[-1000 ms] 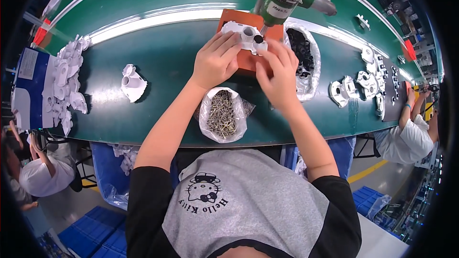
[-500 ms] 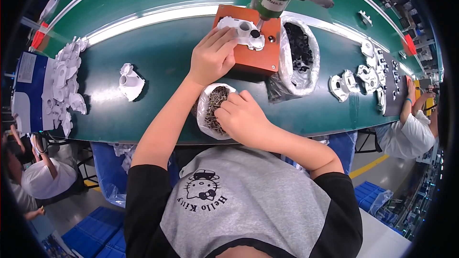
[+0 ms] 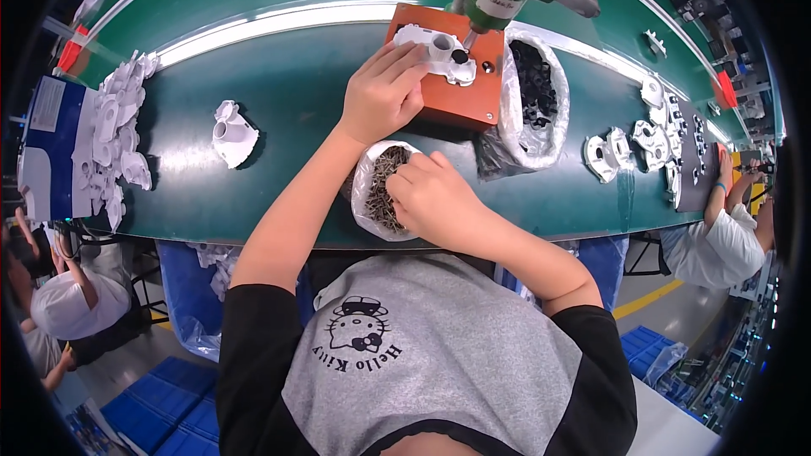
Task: Assembling plastic components using a manual press machine on a factory assembly line.
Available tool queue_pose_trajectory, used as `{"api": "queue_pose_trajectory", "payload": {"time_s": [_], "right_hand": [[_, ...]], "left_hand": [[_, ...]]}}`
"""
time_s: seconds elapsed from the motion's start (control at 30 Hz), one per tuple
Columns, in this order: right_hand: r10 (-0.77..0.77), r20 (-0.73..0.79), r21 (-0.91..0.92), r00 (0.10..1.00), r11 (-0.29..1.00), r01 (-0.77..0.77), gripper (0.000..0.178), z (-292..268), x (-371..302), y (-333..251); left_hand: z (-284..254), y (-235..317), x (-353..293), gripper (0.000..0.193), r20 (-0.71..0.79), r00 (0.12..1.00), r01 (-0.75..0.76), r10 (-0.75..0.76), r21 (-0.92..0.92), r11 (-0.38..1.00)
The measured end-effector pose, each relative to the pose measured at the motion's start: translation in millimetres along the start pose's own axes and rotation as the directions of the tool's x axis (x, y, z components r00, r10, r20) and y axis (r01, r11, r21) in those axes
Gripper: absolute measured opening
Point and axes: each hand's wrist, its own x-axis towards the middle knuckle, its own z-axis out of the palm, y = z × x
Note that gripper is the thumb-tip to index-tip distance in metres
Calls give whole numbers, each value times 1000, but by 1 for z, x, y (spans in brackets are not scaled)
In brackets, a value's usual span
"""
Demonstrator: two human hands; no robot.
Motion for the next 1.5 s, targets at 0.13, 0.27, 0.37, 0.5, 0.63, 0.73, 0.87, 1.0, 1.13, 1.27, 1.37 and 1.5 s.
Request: {"api": "queue_pose_trajectory", "payload": {"time_s": [0.13, 0.27, 0.37, 0.5, 0.63, 0.73, 0.87, 1.0, 1.13, 1.27, 1.37, 1.5], "right_hand": [[56, 55, 149, 997, 987, -64, 10, -7, 3, 6], [228, -20, 375, 974, 904, -204, 9, -16, 5, 7], [258, -158, 418, 953, 892, -173, 13, -24, 4, 15], [232, -78, 328, 970, 924, -195, 10, -24, -9, 18], [185, -122, 414, 975, 902, -119, 12, -22, -10, 13], [167, -252, 364, 953, 929, -67, 14, -16, -2, 12], [127, -393, 239, 911, 971, -33, 15, -1, -5, 24], [130, -376, 211, 917, 976, -52, 13, 4, -18, 28], [164, -311, 257, 936, 963, -84, 14, 3, -30, 26], [231, -186, 289, 955, 942, -172, 18, -7, -29, 23], [249, -94, 339, 964, 918, -204, 18, -13, -26, 25], [353, 55, 485, 934, 808, -334, 15, -15, -28, 30]], "left_hand": [[0, 0, 0, 19, 0, 1000, 11, -11, -7, 1000], [0, 0, -1, 20, -4, 1000, 13, -13, -6, 1000], [-2, 1, 0, 19, 7, 1000, 18, -18, -7, 1000], [-3, 2, 1, 19, 19, 999, 33, -32, -16, 999], [-3, 2, 0, 19, 21, 999, 37, -36, -8, 999], [-3, 2, 0, 19, 23, 999, 41, -40, -5, 999], [-3, 2, 0, 19, 19, 999, 44, -44, -8, 999], [-3, 2, 0, 19, 31, 998, 49, -48, -22, 999], [-3, 1, -1, 19, 26, 999, 45, -45, -9, 999], [-4, 2, 0, 19, 35, 998, 45, -45, -16, 999], [-4, 2, 0, 19, 37, 998, 45, -44, -18, 999], [-3, 2, 0, 19, 33, 999, 41, -41, -14, 999]]}}
